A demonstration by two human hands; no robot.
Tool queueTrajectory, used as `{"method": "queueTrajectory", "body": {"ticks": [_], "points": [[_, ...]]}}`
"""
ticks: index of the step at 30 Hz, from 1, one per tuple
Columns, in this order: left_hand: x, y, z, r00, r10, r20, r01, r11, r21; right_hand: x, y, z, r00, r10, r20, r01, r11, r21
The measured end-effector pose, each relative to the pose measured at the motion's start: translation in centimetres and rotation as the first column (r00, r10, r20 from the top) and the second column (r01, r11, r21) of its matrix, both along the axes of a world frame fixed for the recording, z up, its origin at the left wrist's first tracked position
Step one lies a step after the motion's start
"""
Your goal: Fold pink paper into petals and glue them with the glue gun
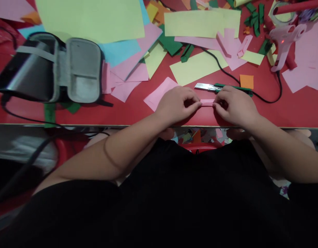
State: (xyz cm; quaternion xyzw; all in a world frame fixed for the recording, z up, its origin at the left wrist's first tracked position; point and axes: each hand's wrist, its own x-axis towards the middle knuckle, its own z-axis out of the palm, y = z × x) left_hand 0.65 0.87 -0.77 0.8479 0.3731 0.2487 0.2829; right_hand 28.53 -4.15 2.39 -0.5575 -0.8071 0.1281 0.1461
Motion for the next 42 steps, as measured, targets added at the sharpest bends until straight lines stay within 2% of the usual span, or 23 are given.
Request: {"method": "queueTrajectory", "body": {"ticks": [9,15,21,25,29,32,35,39,42], "points": [[0.4,-0.7,0.2,0.997,0.067,-0.026,-0.065,0.996,0.058,0.4,0.8,-0.1,0.999,-0.021,0.025,0.022,0.997,-0.070],[0.6,-0.7,-0.1,0.994,0.104,-0.023,-0.102,0.991,0.090,0.3,0.9,-0.4,1.000,-0.014,-0.016,0.014,1.000,-0.003],[0.7,-0.6,-0.5,0.993,0.115,-0.035,-0.111,0.989,0.097,0.1,0.6,0.0,1.000,-0.006,0.024,0.006,1.000,0.004],[0.8,-0.7,-0.8,0.993,0.112,-0.038,-0.108,0.989,0.101,0.4,0.0,0.0,0.995,0.058,0.076,-0.061,0.998,0.025],[1.0,-1.0,-0.7,0.992,0.107,-0.068,-0.097,0.985,0.140,1.4,-0.3,-1.0,0.976,0.191,0.107,-0.202,0.974,0.099],[1.0,-1.4,-0.4,0.990,0.089,-0.111,-0.067,0.981,0.184,1.8,0.0,-1.4,0.953,0.285,0.104,-0.298,0.944,0.139],[0.9,-1.5,-0.2,0.988,0.038,-0.148,-0.002,0.972,0.235,1.7,0.3,-1.2,0.941,0.316,0.116,-0.333,0.928,0.167],[0.3,-0.9,-0.2,0.980,-0.059,-0.190,0.109,0.958,0.266,1.6,0.3,-0.8,0.934,0.332,0.135,-0.353,0.916,0.191],[-0.6,-0.5,0.3,0.959,-0.159,-0.235,0.217,0.944,0.249,1.8,0.1,-0.7,0.948,0.297,0.110,-0.311,0.939,0.144]]}}
